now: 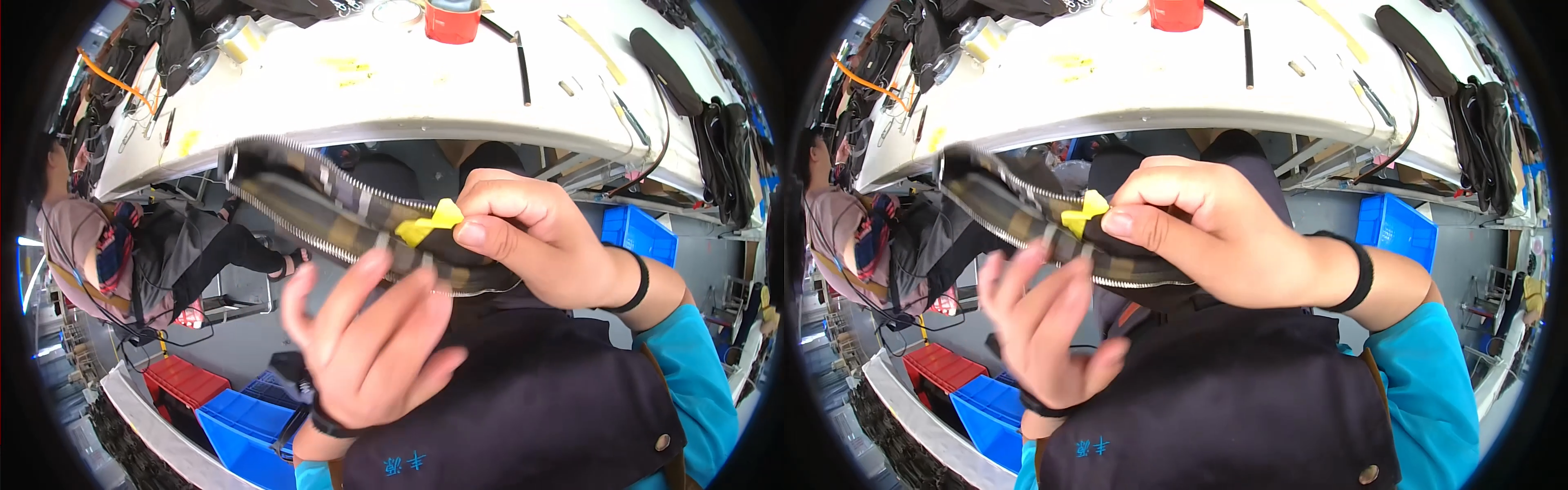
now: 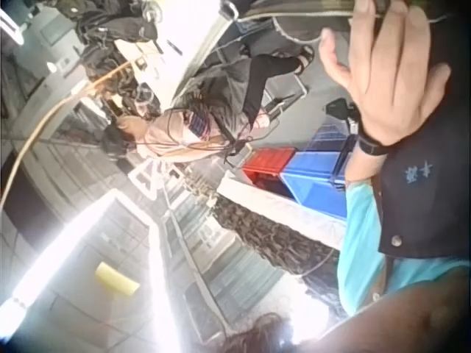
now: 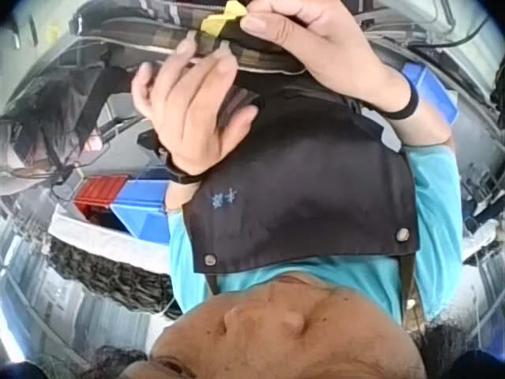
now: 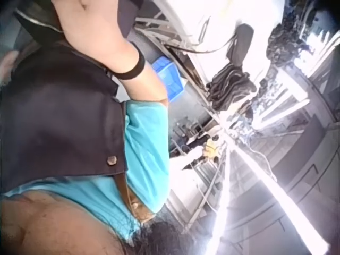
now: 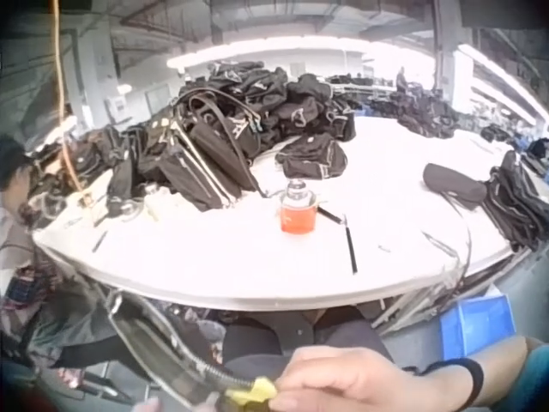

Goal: Applying adhesive and assembling parts of leather bags at a workshop bench.

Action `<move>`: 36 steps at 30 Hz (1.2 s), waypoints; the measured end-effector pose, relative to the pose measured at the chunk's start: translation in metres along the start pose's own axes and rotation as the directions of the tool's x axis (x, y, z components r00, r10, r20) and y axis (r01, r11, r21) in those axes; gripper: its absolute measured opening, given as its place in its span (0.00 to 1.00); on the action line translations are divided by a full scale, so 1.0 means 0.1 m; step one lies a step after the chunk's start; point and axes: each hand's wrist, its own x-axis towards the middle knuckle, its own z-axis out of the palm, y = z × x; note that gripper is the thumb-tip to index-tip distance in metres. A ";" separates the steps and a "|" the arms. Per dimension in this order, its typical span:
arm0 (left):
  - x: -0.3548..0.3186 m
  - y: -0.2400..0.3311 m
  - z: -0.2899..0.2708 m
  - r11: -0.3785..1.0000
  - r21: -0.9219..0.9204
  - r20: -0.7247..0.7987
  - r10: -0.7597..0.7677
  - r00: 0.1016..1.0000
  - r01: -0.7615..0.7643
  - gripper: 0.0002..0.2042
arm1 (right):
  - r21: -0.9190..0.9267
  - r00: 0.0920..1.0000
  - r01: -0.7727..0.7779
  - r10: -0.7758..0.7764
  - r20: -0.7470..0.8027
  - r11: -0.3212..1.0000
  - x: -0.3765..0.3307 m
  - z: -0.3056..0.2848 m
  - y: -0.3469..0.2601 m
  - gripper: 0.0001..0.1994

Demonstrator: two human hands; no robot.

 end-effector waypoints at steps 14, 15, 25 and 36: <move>-0.10 -0.03 0.37 -0.090 -0.957 0.265 -0.654 0.708 0.276 0.14 | 0.149 0.994 0.100 -0.093 -0.053 0.984 -0.18 0.46 0.02 0.14; -0.12 -0.06 0.33 -0.031 -0.948 0.260 -0.655 0.710 0.318 0.12 | 0.153 0.995 0.095 -0.089 -0.044 0.984 -0.17 0.41 0.00 0.14; -0.10 -0.15 0.08 -0.110 -0.895 0.417 -0.553 0.722 0.433 0.10 | -0.649 0.834 0.515 -0.500 0.232 0.559 0.14 -0.06 -0.22 0.16; -0.21 -0.16 0.07 -0.314 -0.826 0.564 -0.441 0.698 0.468 0.09 | 0.034 0.967 -0.148 0.138 0.214 0.988 -0.04 0.07 -0.08 0.05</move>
